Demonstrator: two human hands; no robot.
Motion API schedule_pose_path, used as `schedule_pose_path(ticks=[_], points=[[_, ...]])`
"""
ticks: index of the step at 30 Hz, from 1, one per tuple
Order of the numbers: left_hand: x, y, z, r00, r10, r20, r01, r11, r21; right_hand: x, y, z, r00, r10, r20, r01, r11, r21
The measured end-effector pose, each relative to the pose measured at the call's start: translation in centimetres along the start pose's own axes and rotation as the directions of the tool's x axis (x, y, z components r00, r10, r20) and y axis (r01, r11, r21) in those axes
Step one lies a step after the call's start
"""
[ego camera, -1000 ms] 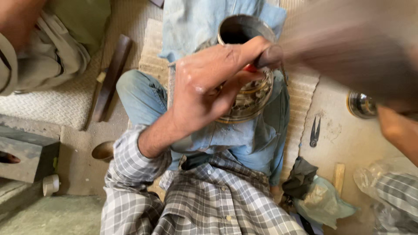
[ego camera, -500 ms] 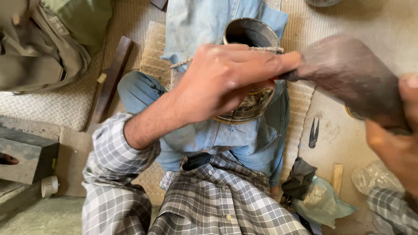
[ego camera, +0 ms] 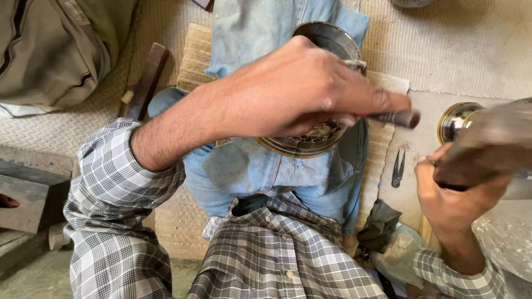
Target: The person sits cross-legged on the floor with a brass vessel resting on a cloth pad on their lap. They hold a punch against the vessel's decorated band and strike it with a wooden mallet, periodically rotating the vessel and repositioning the rope handle to work around the surface.
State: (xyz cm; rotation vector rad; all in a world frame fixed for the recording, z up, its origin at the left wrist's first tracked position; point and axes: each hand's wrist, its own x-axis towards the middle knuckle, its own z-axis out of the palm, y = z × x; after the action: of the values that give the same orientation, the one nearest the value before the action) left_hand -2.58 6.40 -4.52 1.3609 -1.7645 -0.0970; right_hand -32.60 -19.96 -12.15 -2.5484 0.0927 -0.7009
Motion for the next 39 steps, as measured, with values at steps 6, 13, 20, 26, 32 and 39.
schedule_pose_path(ticks=[6,13,20,26,32,39], points=[[0.3,-0.4,-1.3,0.995,0.016,0.103,-0.013,1.000,-0.028,-1.3,0.9,-1.4,0.986,0.155,-0.065,-0.140,0.970,0.199],[0.6,-0.8,-1.9,0.986,0.104,0.128,-0.100,0.994,-0.039,-1.2,1.0,-1.7,0.981,0.178,-0.083,-0.176,0.984,0.025],[-1.5,-0.4,-1.3,0.999,-0.028,-0.030,0.028,1.000,-0.008,2.8,-0.3,-2.2,0.998,0.056,0.018,-0.056,0.998,-0.011],[-2.6,0.1,0.5,0.957,-0.153,-0.248,0.156,0.988,-0.009,7.7,-2.2,-5.8,0.899,0.105,0.425,0.066,0.927,-0.370],[-3.5,1.3,2.4,0.848,-0.287,-0.445,0.295,0.954,-0.053,10.5,1.1,-5.6,0.822,0.170,0.544,0.124,0.879,-0.461],[-3.9,1.8,4.9,0.604,-0.496,-0.624,0.400,0.866,-0.301,16.4,-2.5,-4.4,0.780,0.070,0.622,0.136,0.951,-0.276]])
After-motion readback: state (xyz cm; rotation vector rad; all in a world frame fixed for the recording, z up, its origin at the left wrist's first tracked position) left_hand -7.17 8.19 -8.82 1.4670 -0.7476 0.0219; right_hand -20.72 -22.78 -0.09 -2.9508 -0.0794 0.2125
